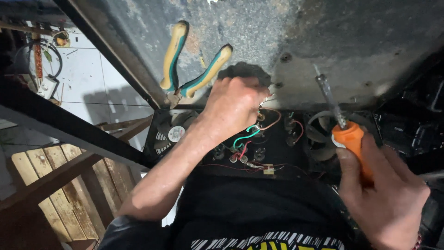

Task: Soldering wires to terminals and using pliers to adjust components inside an electronic device.

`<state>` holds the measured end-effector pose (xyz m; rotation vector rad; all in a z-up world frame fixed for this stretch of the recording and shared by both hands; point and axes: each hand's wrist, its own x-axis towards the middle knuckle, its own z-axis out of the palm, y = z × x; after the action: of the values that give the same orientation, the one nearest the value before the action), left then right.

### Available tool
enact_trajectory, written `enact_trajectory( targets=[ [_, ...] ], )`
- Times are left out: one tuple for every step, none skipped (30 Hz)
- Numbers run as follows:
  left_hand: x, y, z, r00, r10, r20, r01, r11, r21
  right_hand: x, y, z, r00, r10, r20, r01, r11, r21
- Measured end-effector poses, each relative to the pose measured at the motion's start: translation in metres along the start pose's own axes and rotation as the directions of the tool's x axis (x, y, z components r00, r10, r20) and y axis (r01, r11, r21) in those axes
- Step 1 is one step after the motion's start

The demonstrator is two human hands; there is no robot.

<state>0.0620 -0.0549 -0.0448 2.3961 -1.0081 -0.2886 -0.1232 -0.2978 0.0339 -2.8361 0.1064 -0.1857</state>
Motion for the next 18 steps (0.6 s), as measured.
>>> enact_trajectory(
  targets=[
    [0.001,0.001,0.002,0.999,-0.025,0.023,0.026,0.999,-0.033,-0.001,0.002,0.001,1.0,-0.002,-0.006,0.002,1.0,-0.006],
    [0.002,0.002,0.003,0.998,-0.049,0.046,0.052,0.997,-0.064,-0.003,0.003,0.001,1.0,-0.003,-0.012,0.003,1.0,-0.011],
    [0.003,0.004,0.006,0.998,-0.053,0.044,0.055,0.997,-0.062,0.0,0.001,0.001,1.0,-0.007,-0.012,0.007,1.0,-0.009],
    [0.004,0.006,0.008,0.998,-0.05,0.047,0.054,0.996,-0.075,0.002,-0.001,0.001,1.0,-0.019,-0.022,0.019,1.0,0.001],
    [0.004,0.007,0.01,0.997,-0.051,0.052,0.055,0.995,-0.087,0.004,-0.004,0.0,0.999,-0.031,-0.03,0.032,0.999,0.015],
    [0.003,0.008,0.013,0.997,-0.056,0.052,0.06,0.995,-0.084,0.005,-0.004,0.001,0.999,-0.035,-0.029,0.036,0.999,0.02],
    [0.004,0.008,0.016,0.999,-0.044,0.024,0.046,0.994,-0.101,0.005,-0.004,0.002,0.999,-0.037,-0.017,0.037,0.999,0.032],
    [0.005,0.008,0.02,0.999,-0.031,-0.005,0.031,0.993,-0.118,0.006,-0.003,0.003,0.999,-0.039,-0.006,0.039,0.998,0.044],
    [0.004,0.007,0.014,1.0,-0.031,-0.003,0.031,0.992,-0.121,0.004,-0.001,0.003,0.999,-0.037,-0.003,0.037,0.998,0.042],
    [0.004,0.006,0.008,0.996,-0.06,0.059,0.072,0.972,-0.223,0.002,0.002,0.004,0.999,-0.037,0.006,0.037,0.999,0.037],
    [0.004,0.004,0.002,0.989,-0.078,0.123,0.114,0.941,-0.317,0.001,0.004,0.005,0.999,-0.034,0.012,0.034,0.999,0.031],
    [0.005,0.003,-0.004,0.989,-0.074,0.125,0.11,0.942,-0.318,0.001,0.002,0.006,0.999,-0.03,0.011,0.03,0.999,0.029],
    [0.005,0.001,-0.009,0.991,-0.076,0.11,0.108,0.937,-0.333,0.001,0.0,0.006,1.0,0.001,-0.003,-0.001,0.999,0.041],
    [0.004,0.0,-0.014,0.992,-0.078,0.096,0.106,0.932,-0.347,0.001,-0.002,0.006,0.999,0.032,-0.016,-0.031,0.998,0.053],
    [0.003,0.001,-0.02,0.992,-0.077,0.098,0.107,0.932,-0.347,0.001,-0.001,0.006,0.999,0.034,-0.015,-0.033,0.998,0.053],
    [0.003,0.003,-0.026,0.988,-0.088,0.126,0.129,0.925,-0.358,0.001,0.001,0.007,1.0,0.011,-0.001,-0.011,0.999,0.052],
    [0.002,0.004,-0.032,0.982,-0.099,0.158,0.152,0.916,-0.37,0.001,0.003,0.007,1.0,-0.01,0.017,0.009,0.999,0.051],
    [-0.003,0.006,-0.037,0.982,-0.1,0.162,0.154,0.915,-0.372,0.001,0.003,0.006,1.0,-0.006,0.021,0.005,0.999,0.051]
  ],
)
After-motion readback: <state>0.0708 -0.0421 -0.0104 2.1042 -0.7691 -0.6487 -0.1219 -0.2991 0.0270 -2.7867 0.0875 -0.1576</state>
